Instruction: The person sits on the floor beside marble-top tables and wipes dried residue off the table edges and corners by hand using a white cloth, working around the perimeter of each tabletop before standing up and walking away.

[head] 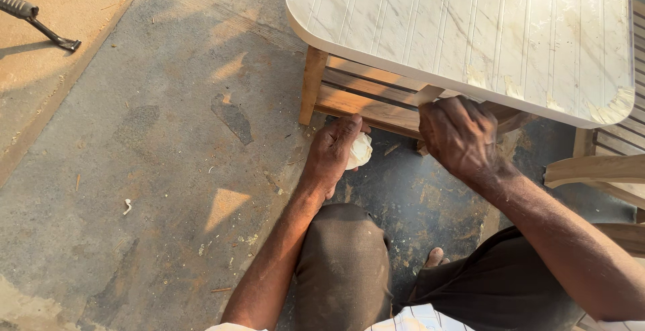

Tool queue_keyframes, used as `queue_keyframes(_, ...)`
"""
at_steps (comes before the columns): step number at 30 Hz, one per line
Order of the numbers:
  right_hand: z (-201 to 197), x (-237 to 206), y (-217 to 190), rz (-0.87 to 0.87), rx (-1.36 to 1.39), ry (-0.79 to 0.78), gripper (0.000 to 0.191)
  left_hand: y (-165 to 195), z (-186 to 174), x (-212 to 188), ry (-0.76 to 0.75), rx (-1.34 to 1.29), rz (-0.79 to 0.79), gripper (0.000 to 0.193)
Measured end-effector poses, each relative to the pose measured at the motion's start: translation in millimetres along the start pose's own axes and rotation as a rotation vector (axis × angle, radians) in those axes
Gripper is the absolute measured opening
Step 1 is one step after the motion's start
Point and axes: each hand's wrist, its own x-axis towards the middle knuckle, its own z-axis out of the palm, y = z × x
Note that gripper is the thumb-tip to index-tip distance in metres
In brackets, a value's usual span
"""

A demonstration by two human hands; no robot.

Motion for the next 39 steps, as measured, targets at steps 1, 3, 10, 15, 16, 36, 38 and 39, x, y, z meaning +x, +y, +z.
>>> queue_keyframes(1, 14, -1, -2, -0.040, -0.046, -0.092, 0.008, -2, -1, 1, 0.028, -0.017, -0.028, 0.052)
queue_keyframes(3, 27, -11, -7, 0.123, 0.030, -0.272, 0.009, -6, -4, 3, 0.070, -0.046, -0.092, 0.062)
queue_keyframes(10, -3, -21, -19, 1.149, 1.873, -0.158, 0.018, -9, -4, 2, 0.023, -0.247, -0.011, 0.088)
queue_keyframes(15, -16, -9, -32, 1.073, 1.822, -0.177, 0.026, 3, 7, -12, -0.171, -0.038, 0.242, 0.088)
queue_keyframes(16, -14, -5, -35, 1.052, 1.792, -0.188, 0.027, 6, 10, -14, -0.160, -0.006, 0.238, 0.081)
queue_keyframes(36, -97, 23, 14, 0.333, 0.546, -0.158, 0.043, 56, 85, -8, -0.282, 0.415, 0.166, 0.062)
queue_keyframes(38, -128, 36, 46, 0.275, 0.505, -0.046, 0.023, 71, 95, -3, -0.194, 0.144, -0.024, 0.061)
queue_keyframes(39, -133, 44, 62, 0.321, 0.583, -0.181, 0.024, 77, 102, -3, -0.150, -0.005, -0.141, 0.061)
